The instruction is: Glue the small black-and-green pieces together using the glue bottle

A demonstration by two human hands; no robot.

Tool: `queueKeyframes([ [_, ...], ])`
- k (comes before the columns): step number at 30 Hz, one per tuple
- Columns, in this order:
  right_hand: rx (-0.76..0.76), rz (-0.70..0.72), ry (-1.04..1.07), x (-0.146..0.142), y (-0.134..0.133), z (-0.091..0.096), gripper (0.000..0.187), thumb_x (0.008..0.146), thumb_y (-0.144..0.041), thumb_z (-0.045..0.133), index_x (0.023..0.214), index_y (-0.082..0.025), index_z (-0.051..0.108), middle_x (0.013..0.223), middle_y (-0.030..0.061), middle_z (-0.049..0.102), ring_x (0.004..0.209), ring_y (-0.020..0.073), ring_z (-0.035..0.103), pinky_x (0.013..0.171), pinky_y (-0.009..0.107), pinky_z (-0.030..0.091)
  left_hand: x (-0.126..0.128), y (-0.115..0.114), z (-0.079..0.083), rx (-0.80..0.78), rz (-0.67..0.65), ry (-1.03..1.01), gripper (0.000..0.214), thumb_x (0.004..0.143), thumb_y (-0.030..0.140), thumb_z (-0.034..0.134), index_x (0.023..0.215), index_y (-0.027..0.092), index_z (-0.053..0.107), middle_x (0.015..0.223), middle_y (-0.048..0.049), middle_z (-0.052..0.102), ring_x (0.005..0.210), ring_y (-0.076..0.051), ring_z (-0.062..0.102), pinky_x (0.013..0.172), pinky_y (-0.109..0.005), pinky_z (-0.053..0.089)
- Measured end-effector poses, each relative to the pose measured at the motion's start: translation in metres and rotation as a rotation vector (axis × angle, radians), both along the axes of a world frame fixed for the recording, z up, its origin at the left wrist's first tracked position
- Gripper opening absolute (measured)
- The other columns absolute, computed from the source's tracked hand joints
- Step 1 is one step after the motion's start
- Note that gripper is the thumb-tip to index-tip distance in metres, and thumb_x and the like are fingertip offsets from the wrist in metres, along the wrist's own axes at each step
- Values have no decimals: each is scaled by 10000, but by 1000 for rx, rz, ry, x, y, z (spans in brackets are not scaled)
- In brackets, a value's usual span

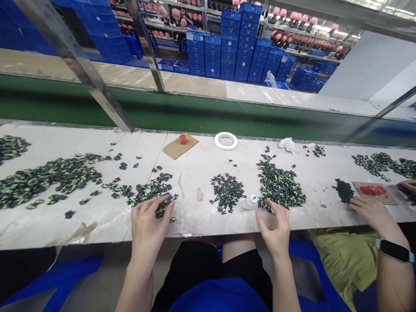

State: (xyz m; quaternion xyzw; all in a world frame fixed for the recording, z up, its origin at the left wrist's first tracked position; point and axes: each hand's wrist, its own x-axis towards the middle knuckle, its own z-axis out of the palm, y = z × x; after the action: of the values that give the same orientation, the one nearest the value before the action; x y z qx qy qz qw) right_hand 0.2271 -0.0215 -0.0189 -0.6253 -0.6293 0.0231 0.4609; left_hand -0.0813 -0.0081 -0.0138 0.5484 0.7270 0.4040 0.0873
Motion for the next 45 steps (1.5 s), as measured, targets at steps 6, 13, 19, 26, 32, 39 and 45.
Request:
queueKeyframes([
  [6,-32,-36,-93,-17,15,-17,569,776,-554,677,1193,-174,602,1009,130,642,1007,299,507,849,496,492,-20,7,-31,-54,-153,236,248,817,447,584,830,253,738,954,-113,705,984,-357,502,824,-494,399],
  [13,-19,-23,-23,-23,27,-19,388,846,-549,590,971,-185,644,971,134,650,969,289,509,846,488,480,-22,11,-31,-41,-194,241,227,838,402,559,847,258,734,903,-96,730,962,-338,521,834,-479,402],
  [19,-115,67,436,-22,20,-10,358,781,-424,698,1021,-202,552,1089,122,676,1033,257,613,890,451,480,-20,29,-15,37,-174,235,237,876,330,499,862,224,711,911,-72,734,954,-295,552,883,-436,444],
  [26,-28,95,914,-21,19,-16,347,666,-393,788,857,-195,577,752,12,680,679,175,634,654,315,494,-37,85,-4,-153,-185,409,271,875,176,465,1026,172,690,1022,-114,712,1010,-308,554,879,-422,458],
  [32,58,117,1243,-17,22,-14,343,621,-460,776,776,-178,658,655,-3,633,608,157,588,549,278,469,-45,115,-1,-216,-293,472,194,828,126,534,868,191,713,892,-113,696,909,-296,580,790,-393,459],
  [39,-24,168,1491,-20,26,-1,378,570,-514,783,633,-193,591,502,-64,500,438,85,432,405,213,395,-28,104,-9,-186,-373,456,178,880,130,511,861,189,678,908,-95,672,978,-274,547,814,-369,452],
  [45,-118,63,1488,-26,29,0,445,601,-580,725,773,-175,659,619,-20,607,469,100,495,368,206,364,-28,104,-18,-170,-380,400,249,850,51,489,979,177,660,956,-97,643,939,-249,567,832,-365,466],
])
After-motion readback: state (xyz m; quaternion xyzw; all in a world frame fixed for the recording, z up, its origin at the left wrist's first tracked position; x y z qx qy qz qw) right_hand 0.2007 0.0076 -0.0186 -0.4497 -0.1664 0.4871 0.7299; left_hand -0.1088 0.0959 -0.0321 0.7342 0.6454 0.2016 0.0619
